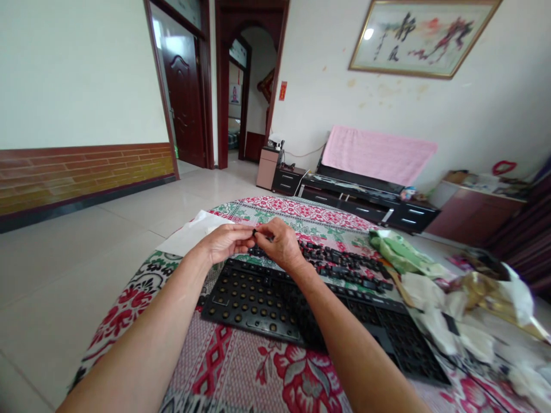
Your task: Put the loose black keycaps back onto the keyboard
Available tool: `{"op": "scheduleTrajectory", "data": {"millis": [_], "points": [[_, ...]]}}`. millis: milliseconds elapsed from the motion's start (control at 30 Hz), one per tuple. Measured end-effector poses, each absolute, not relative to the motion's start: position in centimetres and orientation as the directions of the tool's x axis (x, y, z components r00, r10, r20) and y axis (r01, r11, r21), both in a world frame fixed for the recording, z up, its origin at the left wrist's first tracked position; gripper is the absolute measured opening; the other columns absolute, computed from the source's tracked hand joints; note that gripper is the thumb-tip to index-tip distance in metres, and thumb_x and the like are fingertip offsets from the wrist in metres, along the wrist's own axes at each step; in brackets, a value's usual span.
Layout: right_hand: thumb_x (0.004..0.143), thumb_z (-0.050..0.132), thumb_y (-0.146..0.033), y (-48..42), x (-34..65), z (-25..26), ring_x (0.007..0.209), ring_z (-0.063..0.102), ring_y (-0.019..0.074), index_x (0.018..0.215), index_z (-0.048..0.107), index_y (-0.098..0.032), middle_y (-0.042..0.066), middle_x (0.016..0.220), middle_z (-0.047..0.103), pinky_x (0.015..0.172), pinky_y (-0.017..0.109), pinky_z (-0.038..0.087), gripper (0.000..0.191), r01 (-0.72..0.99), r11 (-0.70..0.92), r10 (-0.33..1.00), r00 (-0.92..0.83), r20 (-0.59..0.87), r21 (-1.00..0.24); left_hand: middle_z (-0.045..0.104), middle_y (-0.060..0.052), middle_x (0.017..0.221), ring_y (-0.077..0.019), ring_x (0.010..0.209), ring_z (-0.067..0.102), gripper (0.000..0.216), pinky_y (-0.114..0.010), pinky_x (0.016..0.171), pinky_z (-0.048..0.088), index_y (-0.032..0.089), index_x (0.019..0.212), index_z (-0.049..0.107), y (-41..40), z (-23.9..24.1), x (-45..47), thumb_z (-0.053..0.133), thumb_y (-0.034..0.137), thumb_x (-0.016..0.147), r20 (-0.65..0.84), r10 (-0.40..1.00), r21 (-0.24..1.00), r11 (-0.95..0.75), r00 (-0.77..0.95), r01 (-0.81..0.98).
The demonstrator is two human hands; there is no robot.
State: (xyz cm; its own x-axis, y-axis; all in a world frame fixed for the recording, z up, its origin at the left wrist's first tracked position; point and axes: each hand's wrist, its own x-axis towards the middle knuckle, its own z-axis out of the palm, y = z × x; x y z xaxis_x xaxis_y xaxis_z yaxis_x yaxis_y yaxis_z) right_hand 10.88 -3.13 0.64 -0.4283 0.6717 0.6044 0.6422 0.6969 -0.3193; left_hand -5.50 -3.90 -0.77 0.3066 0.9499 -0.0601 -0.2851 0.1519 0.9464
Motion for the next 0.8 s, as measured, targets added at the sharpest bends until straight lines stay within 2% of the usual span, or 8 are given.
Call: {"op": "scheduleTrajectory", "data": {"millis": [100,167,267,367,533,800], "points": [[0.075,0.049,-0.029,-4.2,11.3,0.7,0.071,0.051,0.0125,0.077,0.06,-0.016,0.003,0.073,0.056,0.069,0.023,0.039,0.018,0.568,0.68,0.707,-0.339,0.62,-0.464,0.063,-0.004,0.072,-0.0094,0.061,0.06,0.021,-0.018,0.051,0.047,0.012,0.089,0.058,-4.2,-0.6,-5.1,0.062,0.015,0.068,-0.062,0.929,0.922,0.193,0.364,-0.335],[0.075,0.049,-0.032,-5.0,11.5,0.7,0.068,0.05,0.0119,0.077,0.059,-0.015,0.002,0.072,0.056,0.067,0.023,0.04,0.019,0.465,0.635,0.767,-0.286,0.575,-0.617,0.063,-0.003,0.073,-0.0102,0.062,0.061,0.021,-0.019,0.051,0.047,0.013,0.09,0.058,-4.3,-0.4,-4.9,0.061,0.014,0.069,-0.038,0.916,0.909,0.198,0.4,-0.367],[0.076,0.047,-0.036,-6.0,11.5,0.3,0.063,0.049,0.0103,0.074,0.057,-0.015,0.001,0.068,0.055,0.063,0.022,0.04,0.024,0.235,0.496,0.857,-0.286,0.428,-0.836,0.063,-0.002,0.07,-0.0094,0.06,0.06,0.019,-0.018,0.05,0.047,0.013,0.088,0.058,-4.5,-0.4,-4.7,0.061,0.013,0.069,0.017,0.9,0.901,0.175,0.436,-0.397],[0.075,0.049,-0.04,-6.7,11.5,-0.4,0.065,0.05,0.0104,0.077,0.057,-0.015,0.002,0.073,0.056,0.066,0.024,0.041,0.027,0.0,0.287,0.909,-0.317,0.272,-0.958,0.062,-0.002,0.067,-0.0085,0.057,0.059,0.019,-0.017,0.048,0.046,0.012,0.087,0.059,-4.6,-0.5,-4.6,0.06,0.012,0.068,0.015,0.887,0.917,0.172,0.462,-0.36],[0.071,0.055,-0.043,-7.1,11.6,-1.4,0.069,0.053,0.0117,0.079,0.056,-0.015,0.004,0.076,0.058,0.071,0.027,0.043,0.029,-0.233,0.004,0.933,-0.348,0.087,-0.972,0.063,-0.003,0.065,-0.0084,0.056,0.058,0.022,-0.017,0.048,0.045,0.011,0.09,0.06,-4.6,-0.6,-4.7,0.06,0.013,0.068,-0.023,0.875,0.942,0.182,0.484,-0.283],[0.07,0.059,-0.037,-7.2,12.1,-1.9,0.065,0.052,0.0095,0.075,0.059,-0.016,0.0,0.071,0.058,0.071,0.027,0.043,0.022,-0.358,-0.129,0.903,-0.427,0.039,-0.925,0.065,-0.007,0.069,-0.0112,0.058,0.06,0.025,-0.018,0.047,0.046,0.011,0.091,0.061,-4.7,-0.7,-4.9,0.063,0.016,0.067,-0.058,0.856,0.947,0.21,0.514,-0.242]]}}
